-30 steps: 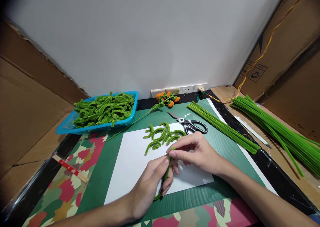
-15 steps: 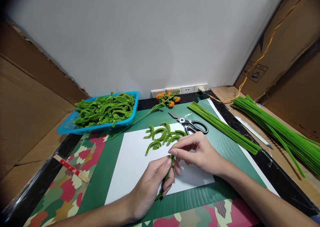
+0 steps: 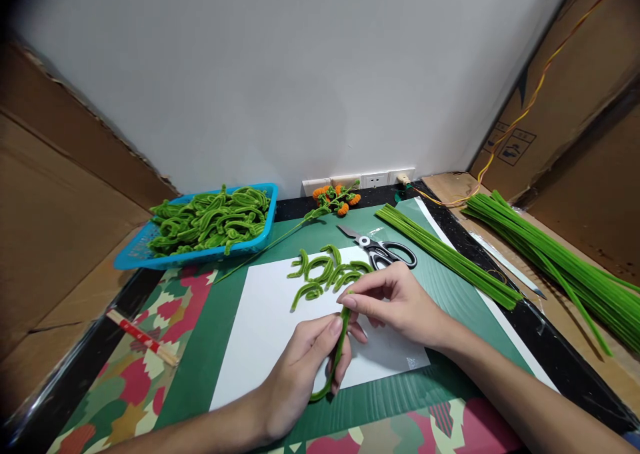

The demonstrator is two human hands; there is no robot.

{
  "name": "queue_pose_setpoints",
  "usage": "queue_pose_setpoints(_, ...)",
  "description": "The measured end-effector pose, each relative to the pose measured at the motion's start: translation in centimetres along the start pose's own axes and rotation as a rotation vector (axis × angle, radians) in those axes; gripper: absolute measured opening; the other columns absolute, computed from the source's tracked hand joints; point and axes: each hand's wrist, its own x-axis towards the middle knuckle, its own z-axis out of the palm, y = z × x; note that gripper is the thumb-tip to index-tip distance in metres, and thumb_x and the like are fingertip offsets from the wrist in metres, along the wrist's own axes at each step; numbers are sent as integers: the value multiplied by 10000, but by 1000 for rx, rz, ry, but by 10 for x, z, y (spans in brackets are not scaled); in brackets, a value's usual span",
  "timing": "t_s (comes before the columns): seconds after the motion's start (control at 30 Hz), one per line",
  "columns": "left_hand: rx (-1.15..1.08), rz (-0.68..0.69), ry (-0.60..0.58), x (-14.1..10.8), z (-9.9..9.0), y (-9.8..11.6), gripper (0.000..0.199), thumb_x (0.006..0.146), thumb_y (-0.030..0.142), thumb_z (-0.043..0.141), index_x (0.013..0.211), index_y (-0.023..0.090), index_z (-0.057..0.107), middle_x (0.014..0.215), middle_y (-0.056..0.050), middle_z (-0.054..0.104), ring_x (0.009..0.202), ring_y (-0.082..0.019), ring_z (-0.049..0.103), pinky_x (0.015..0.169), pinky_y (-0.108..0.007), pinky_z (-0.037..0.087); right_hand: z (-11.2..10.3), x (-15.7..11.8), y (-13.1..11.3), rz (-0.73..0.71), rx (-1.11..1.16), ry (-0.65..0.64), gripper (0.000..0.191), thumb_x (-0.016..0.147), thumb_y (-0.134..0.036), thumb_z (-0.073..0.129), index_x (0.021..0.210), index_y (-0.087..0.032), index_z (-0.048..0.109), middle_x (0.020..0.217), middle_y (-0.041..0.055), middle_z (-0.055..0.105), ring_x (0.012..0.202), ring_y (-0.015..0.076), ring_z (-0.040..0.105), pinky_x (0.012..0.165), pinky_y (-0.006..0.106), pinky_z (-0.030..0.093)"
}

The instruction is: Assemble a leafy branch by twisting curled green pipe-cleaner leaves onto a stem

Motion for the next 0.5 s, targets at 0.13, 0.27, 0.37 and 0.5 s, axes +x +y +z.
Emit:
queue_pose_setpoints(0.13, 8, -7, 5, 0, 0, 0, 557, 1120, 598, 407, 986, 138, 692, 634, 13, 538, 562, -133, 488, 578, -263, 419, -1, 0, 0, 9, -1, 5, 227, 1024, -321, 746, 917, -154, 857, 646, 38, 734, 537, 96, 589, 513, 213, 422)
queue_pose_setpoints(0.27, 59, -4, 5, -1, 0, -1, 555, 1116, 603, 429, 892, 153, 663, 631, 14, 533, 558, -123, 473, 584, -264, 400, 1, 0, -3, 18, -11, 23, 258, 1010, -356, 761, 897, -142, 851, 635, 49, 737, 517, 101, 600, 499, 212, 426)
queue_pose_setpoints(0.37, -33, -21, 10, -2, 0, -2, 559, 1108, 620, 426, 908, 153, 659, 597, 51, 420, 526, -110, 374, 532, -259, 318, 1, 0, -5, 16, -47, 99, 282, 974, -388, 799, 860, -135, 849, 621, 50, 730, 473, 87, 559, 463, 204, 406)
queue_pose_setpoints(0.5, -212, -82, 28, -1, -1, -8, 580, 1078, 675, 455, 846, 167, 612, 580, 97, 251, 501, -91, 214, 478, -253, 157, -2, 1, -7, -15, -43, 178, 255, 922, -383, 850, 847, -139, 850, 596, 37, 710, 445, 83, 528, 430, 201, 397)
